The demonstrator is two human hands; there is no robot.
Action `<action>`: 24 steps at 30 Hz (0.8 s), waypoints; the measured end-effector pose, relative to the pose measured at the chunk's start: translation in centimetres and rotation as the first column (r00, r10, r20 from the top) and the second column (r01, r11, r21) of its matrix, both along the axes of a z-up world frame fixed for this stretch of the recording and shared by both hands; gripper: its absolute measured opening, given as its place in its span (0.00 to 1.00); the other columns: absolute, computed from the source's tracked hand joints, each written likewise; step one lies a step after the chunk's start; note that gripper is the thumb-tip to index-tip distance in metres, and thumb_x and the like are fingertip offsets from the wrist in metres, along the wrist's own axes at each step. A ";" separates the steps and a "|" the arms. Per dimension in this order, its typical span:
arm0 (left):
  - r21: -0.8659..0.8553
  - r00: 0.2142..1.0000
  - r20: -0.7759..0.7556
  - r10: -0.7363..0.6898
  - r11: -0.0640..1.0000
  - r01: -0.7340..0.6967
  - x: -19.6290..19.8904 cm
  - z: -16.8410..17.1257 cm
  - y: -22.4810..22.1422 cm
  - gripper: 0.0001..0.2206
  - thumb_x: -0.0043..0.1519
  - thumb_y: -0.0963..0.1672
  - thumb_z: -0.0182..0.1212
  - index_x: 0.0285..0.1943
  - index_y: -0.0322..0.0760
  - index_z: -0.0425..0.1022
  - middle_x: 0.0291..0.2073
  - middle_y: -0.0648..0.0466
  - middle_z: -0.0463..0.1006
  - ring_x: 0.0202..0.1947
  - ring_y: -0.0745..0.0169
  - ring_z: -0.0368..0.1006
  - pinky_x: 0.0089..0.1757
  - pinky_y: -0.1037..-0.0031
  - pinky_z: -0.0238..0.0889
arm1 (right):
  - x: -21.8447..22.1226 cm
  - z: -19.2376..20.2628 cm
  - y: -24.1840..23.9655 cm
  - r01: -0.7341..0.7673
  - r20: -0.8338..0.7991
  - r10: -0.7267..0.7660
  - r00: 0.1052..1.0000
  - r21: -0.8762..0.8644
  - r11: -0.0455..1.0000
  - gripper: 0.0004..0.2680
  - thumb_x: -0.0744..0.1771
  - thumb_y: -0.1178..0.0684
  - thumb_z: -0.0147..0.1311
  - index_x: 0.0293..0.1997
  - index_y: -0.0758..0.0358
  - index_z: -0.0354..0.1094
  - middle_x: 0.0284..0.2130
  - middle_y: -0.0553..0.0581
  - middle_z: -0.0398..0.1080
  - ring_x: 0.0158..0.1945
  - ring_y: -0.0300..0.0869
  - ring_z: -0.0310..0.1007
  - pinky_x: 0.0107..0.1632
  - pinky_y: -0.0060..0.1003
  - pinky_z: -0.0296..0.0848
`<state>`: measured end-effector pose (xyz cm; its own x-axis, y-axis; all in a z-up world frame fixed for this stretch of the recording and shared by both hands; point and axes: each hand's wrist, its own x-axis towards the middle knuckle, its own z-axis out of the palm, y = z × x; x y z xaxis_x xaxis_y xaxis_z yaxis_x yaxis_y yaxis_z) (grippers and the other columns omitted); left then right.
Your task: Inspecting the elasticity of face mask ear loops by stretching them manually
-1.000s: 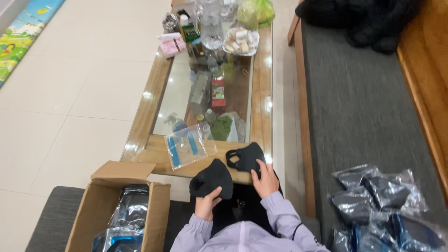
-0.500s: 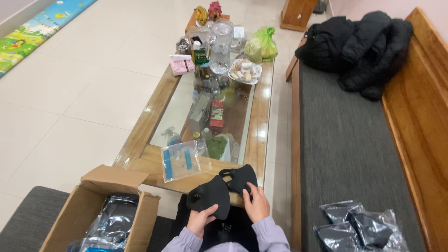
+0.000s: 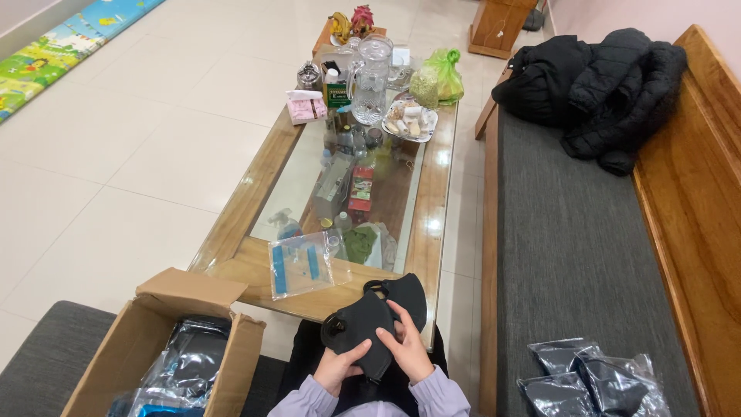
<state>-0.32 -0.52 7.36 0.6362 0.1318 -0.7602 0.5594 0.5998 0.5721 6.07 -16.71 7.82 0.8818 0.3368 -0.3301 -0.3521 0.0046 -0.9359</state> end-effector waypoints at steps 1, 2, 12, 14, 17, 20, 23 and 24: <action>0.000 1.000 -0.001 -0.003 1.000 0.003 0.0 -0.5 0.0 0.31 0.50 0.41 0.76 0.67 0.41 0.75 0.56 0.49 0.83 0.51 0.52 0.80 0.37 0.62 0.75 | 0.0 0.3 -0.1 0.003 -0.001 -0.003 1.000 0.000 1.000 0.25 0.66 0.56 0.58 0.73 0.52 0.54 0.32 0.60 0.77 0.37 0.41 0.78 0.41 0.33 0.76; -0.007 1.000 0.003 0.004 1.000 -0.004 0.1 -0.9 0.0 0.31 0.50 0.40 0.76 0.66 0.41 0.74 0.55 0.47 0.83 0.50 0.51 0.80 0.38 0.59 0.77 | -0.1 0.6 -0.1 -0.006 0.059 0.010 0.998 -0.066 0.998 0.25 0.67 0.54 0.58 0.74 0.50 0.54 0.26 0.52 0.60 0.31 0.36 0.61 0.37 0.31 0.62; 0.216 0.958 0.055 -0.281 0.940 0.263 -0.3 -7.3 -0.1 0.23 0.48 0.44 0.80 0.54 0.39 0.82 0.39 0.49 0.87 0.35 0.59 0.83 0.25 0.72 0.74 | 0.7 1.2 -0.8 0.182 0.481 0.051 0.875 -0.425 0.887 0.12 0.66 0.46 0.59 0.54 0.51 0.78 0.48 0.46 0.74 0.48 0.35 0.69 0.42 0.29 0.70; 0.237 0.953 0.051 -0.297 0.931 0.278 -0.3 -8.2 -0.1 0.22 0.49 0.44 0.80 0.53 0.40 0.81 0.38 0.50 0.86 0.34 0.60 0.82 0.25 0.73 0.72 | 0.6 1.4 -0.6 0.271 0.619 0.068 0.782 -0.437 0.858 0.08 0.65 0.47 0.60 0.46 0.51 0.79 0.47 0.48 0.74 0.52 0.41 0.66 0.51 0.37 0.67; 0.262 0.946 0.031 -0.323 0.916 0.304 -0.3 -7.6 0.0 0.21 0.50 0.44 0.79 0.53 0.41 0.81 0.37 0.51 0.86 0.33 0.61 0.81 0.25 0.75 0.72 | 0.2 2.7 -0.2 0.377 0.777 0.098 0.622 -0.406 0.832 0.04 0.65 0.50 0.62 0.37 0.53 0.81 0.40 0.49 0.72 0.50 0.45 0.65 0.55 0.42 0.66; 0.236 0.957 0.056 -0.283 0.935 0.263 -0.3 -9.5 0.1 0.20 0.49 0.43 0.79 0.51 0.39 0.81 0.36 0.50 0.85 0.32 0.60 0.81 0.24 0.72 0.72 | -0.2 3.1 0.3 0.370 0.806 0.084 0.586 -0.358 0.857 0.03 0.64 0.53 0.63 0.37 0.56 0.80 0.31 0.49 0.73 0.42 0.43 0.68 0.47 0.36 0.69; 0.191 0.975 0.060 -0.216 0.961 0.201 0.0 -6.9 0.5 0.22 0.49 0.41 0.79 0.54 0.39 0.80 0.40 0.48 0.86 0.37 0.56 0.82 0.27 0.67 0.75 | -0.7 2.5 0.6 0.319 0.778 0.091 0.622 -0.357 0.878 0.05 0.65 0.52 0.61 0.41 0.60 0.79 0.29 0.50 0.74 0.37 0.42 0.68 0.40 0.34 0.70; 0.180 0.980 0.024 -0.199 0.965 0.192 0.1 -5.1 0.7 0.25 0.50 0.42 0.77 0.59 0.40 0.79 0.46 0.47 0.87 0.42 0.53 0.84 0.30 0.66 0.77 | -0.9 2.3 0.7 0.290 0.757 0.113 0.644 -0.378 0.879 0.08 0.66 0.51 0.60 0.44 0.62 0.78 0.29 0.51 0.74 0.35 0.41 0.68 0.36 0.35 0.70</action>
